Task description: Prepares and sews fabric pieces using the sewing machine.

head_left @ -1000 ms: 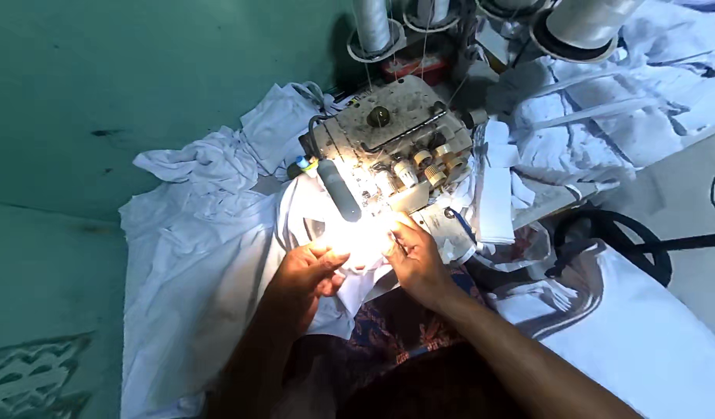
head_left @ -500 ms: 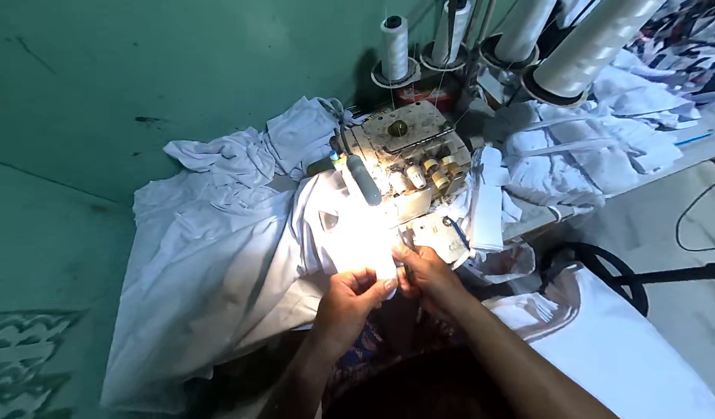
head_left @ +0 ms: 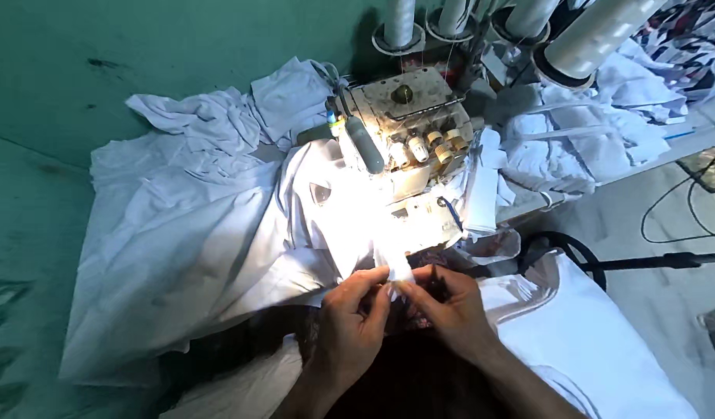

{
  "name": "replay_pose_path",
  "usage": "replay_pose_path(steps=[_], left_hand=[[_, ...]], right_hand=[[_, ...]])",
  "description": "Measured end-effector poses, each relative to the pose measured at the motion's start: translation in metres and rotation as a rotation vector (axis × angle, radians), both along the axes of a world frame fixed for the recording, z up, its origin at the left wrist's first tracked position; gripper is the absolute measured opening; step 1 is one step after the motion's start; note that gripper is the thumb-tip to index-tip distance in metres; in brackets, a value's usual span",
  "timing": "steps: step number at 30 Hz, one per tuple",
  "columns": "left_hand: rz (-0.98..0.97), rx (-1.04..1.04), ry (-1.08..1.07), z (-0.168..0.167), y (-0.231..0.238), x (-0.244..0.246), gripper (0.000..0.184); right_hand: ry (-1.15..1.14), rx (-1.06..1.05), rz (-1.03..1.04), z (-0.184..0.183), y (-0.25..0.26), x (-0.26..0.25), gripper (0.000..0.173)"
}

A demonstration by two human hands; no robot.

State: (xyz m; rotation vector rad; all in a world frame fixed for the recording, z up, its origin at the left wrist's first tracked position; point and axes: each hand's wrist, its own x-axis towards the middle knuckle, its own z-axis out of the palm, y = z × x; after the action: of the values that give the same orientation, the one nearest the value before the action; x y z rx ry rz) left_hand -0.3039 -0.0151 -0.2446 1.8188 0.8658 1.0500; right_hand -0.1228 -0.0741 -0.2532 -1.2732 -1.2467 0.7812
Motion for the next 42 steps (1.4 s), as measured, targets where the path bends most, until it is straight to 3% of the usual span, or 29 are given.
replay_pose_path(steps=[4, 11, 19, 22, 24, 26, 29, 31, 34, 39, 42], left_hand=[[0.020, -0.112, 0.044, -0.033, -0.024, 0.005, 0.036], [0.063, -0.063, 0.049, -0.038, -0.039, 0.010, 0.044], [0.046, 0.024, 0.004, -0.042, -0.038, 0.010, 0.041], [0.073, -0.001, -0.104, -0.041, -0.032, 0.010, 0.034], [0.103, -0.147, -0.249, -0.036, -0.023, 0.012, 0.029], [0.071, -0.489, -0.412, -0.024, -0.009, 0.013, 0.027], [-0.180, -1.093, -0.621, -0.005, 0.021, 0.010, 0.023], [-0.307, -1.211, -0.642, 0.003, 0.035, 0.011, 0.016], [-0.205, -1.058, -0.568, 0.021, 0.046, 0.018, 0.011], [0.283, -0.265, -0.475, 0.056, 0.081, 0.014, 0.005], [0.281, -0.215, -0.568, 0.081, 0.098, -0.001, 0.022]], right_hand=[[-0.250, -0.089, -0.110, -0.034, -0.009, -0.008, 0.020], [-0.441, -0.109, -0.131, -0.042, -0.004, -0.015, 0.026], [-0.390, -0.144, -0.117, -0.039, 0.002, -0.016, 0.015], [-0.166, -0.138, -0.028, -0.032, 0.004, -0.012, 0.015], [0.050, -0.143, 0.061, -0.024, 0.005, -0.008, 0.016], [0.242, -0.173, 0.128, -0.015, 0.005, -0.004, 0.017], [0.495, -0.206, 0.205, -0.003, 0.005, -0.002, 0.018], [0.589, -0.222, 0.238, 0.007, 0.007, 0.000, 0.019], [0.586, -0.206, 0.221, 0.021, 0.010, 0.003, 0.022], [0.172, -0.021, 0.038, 0.024, 0.014, 0.007, 0.031], [0.166, 0.025, -0.004, 0.018, 0.013, 0.005, 0.030]])
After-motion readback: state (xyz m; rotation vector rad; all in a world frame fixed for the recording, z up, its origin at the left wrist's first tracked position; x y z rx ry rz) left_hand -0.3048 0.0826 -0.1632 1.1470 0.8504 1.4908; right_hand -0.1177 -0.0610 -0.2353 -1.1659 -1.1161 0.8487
